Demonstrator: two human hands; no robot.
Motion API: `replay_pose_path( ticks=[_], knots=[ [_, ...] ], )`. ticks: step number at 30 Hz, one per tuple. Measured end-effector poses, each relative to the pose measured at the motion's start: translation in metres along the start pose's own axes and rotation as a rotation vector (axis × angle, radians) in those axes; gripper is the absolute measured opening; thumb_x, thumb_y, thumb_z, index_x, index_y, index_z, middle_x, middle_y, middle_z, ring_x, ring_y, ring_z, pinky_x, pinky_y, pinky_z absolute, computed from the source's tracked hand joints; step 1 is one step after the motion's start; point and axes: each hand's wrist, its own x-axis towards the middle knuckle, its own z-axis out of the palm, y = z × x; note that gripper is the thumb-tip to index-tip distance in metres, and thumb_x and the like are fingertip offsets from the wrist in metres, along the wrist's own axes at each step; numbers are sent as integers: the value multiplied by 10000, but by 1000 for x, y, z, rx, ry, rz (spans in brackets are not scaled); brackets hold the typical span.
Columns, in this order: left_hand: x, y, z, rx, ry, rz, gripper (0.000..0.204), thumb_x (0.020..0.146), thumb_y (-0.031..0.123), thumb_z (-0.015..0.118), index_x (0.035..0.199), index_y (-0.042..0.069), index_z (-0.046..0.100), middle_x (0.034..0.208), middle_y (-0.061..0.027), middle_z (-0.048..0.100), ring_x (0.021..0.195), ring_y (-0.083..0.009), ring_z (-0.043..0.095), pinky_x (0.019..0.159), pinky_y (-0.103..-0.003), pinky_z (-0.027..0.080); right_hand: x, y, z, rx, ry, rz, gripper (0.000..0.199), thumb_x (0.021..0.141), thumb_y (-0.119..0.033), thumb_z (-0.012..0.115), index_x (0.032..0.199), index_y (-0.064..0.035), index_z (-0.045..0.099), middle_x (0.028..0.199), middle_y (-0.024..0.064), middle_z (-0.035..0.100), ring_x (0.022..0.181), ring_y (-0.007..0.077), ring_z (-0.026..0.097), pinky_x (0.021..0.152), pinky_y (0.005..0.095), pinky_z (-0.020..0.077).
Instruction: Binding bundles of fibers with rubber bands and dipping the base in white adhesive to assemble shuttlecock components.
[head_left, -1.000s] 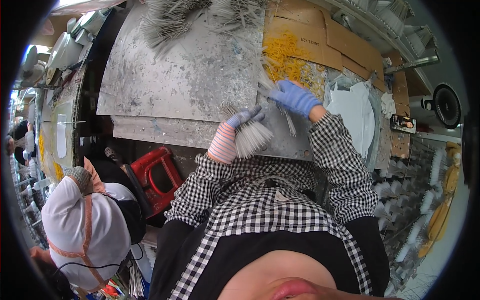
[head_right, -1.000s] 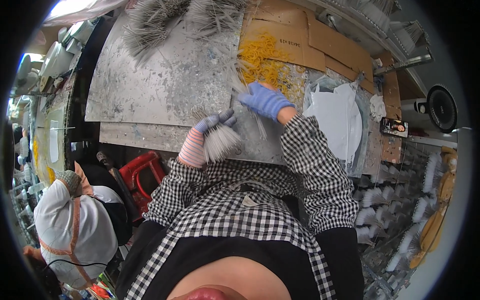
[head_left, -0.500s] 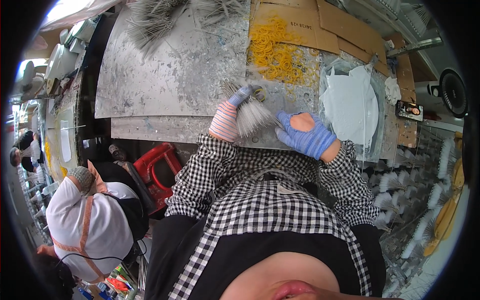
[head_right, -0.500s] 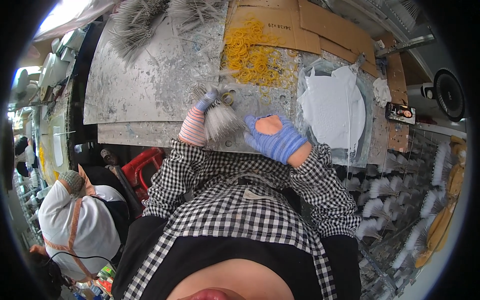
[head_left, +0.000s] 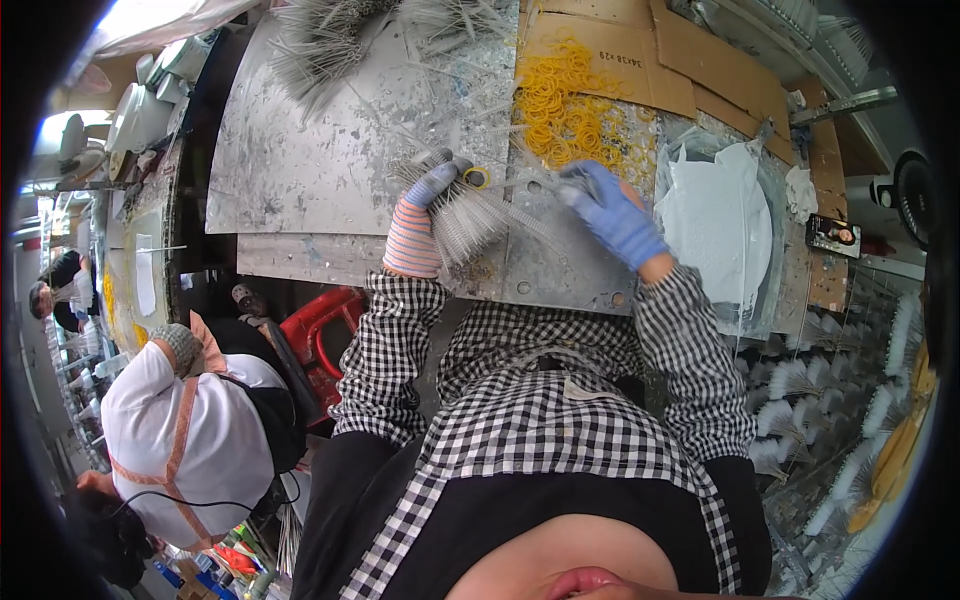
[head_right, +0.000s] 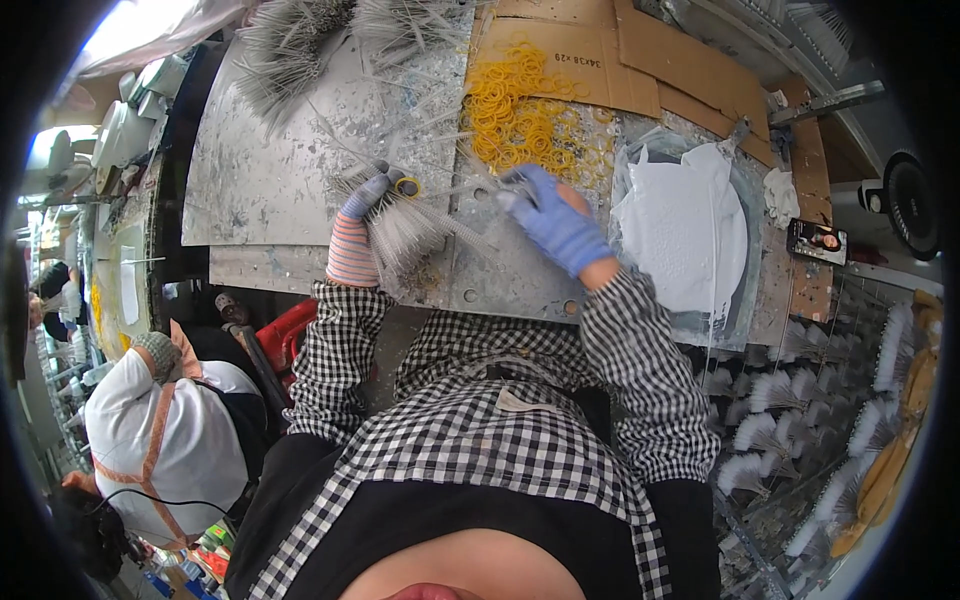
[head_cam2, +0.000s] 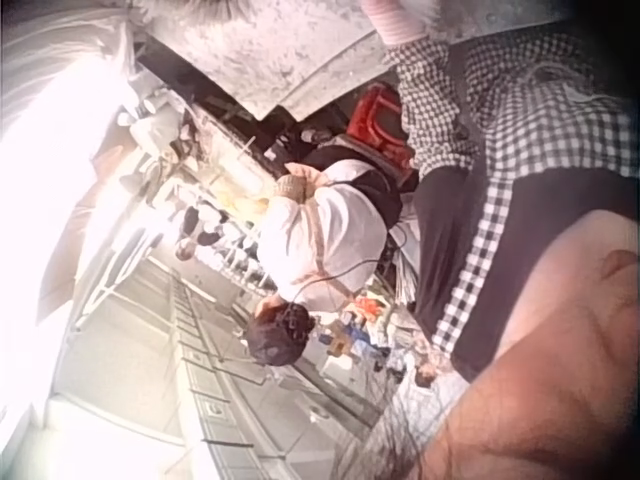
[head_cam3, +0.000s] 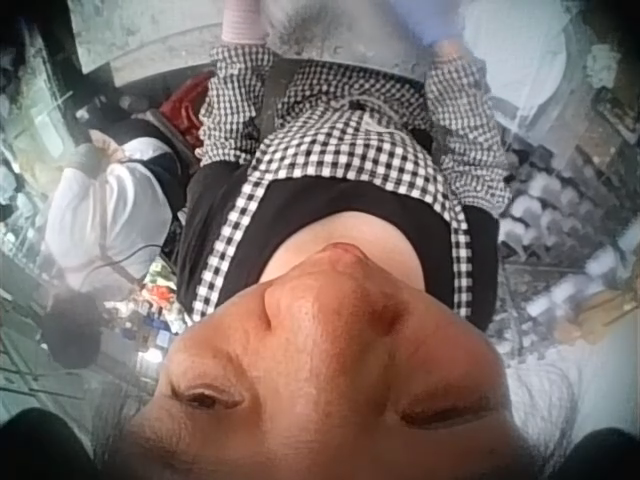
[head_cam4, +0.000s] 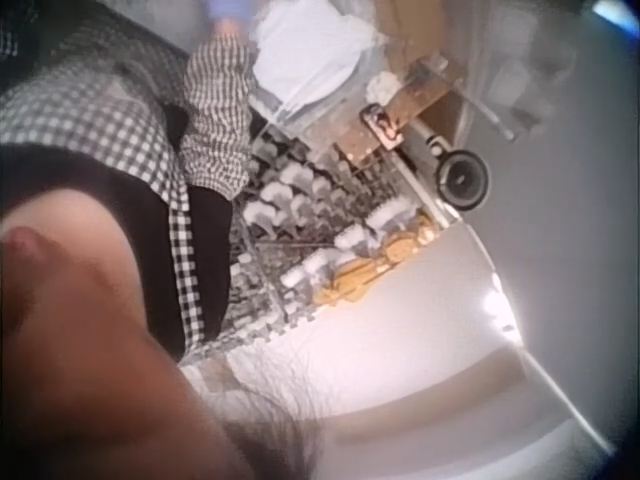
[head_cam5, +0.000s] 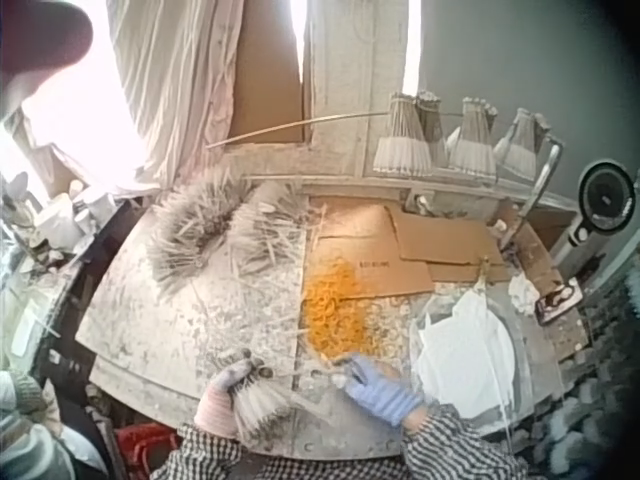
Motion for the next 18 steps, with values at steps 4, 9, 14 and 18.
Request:
replay_pose_path(
  ticks=[4,9,14,18],
  knots=[
    [-8,6,1,-86,-42,-35,299,884,109,704,1175,120,641,1062,-57,700,1022,-240,667,880,-480,587,37,7,29,-198,144,-137,571,946,-469,583,1349,-64,597,1328,230,586,1131,361,615,970,438,474],
    [-2,2,-22,-221,-313,-12,336,892,112,703,1217,131,622,1074,-41,683,1062,-261,637,942,-456,544,58,-14,20,-252,295,-368,502,912,-351,656,1337,-85,622,1321,193,600,1226,325,562,1068,457,410],
    [0,-9,-21,-266,-319,-57,322,902,128,685,1215,118,613,1056,-39,671,1074,-270,611,982,-469,507,70,-55,12,-491,548,-780,336,942,-226,619,1247,-102,684,1224,101,663,1168,293,587,1032,449,427],
    [2,-12,-15,-326,-390,-67,322,901,123,681,1215,119,611,1029,-35,673,1068,-268,612,968,-467,504,73,-51,15,-426,484,-829,292,955,-239,612,1198,-111,711,1145,106,691,1077,285,630,946,403,485]
  ],
)
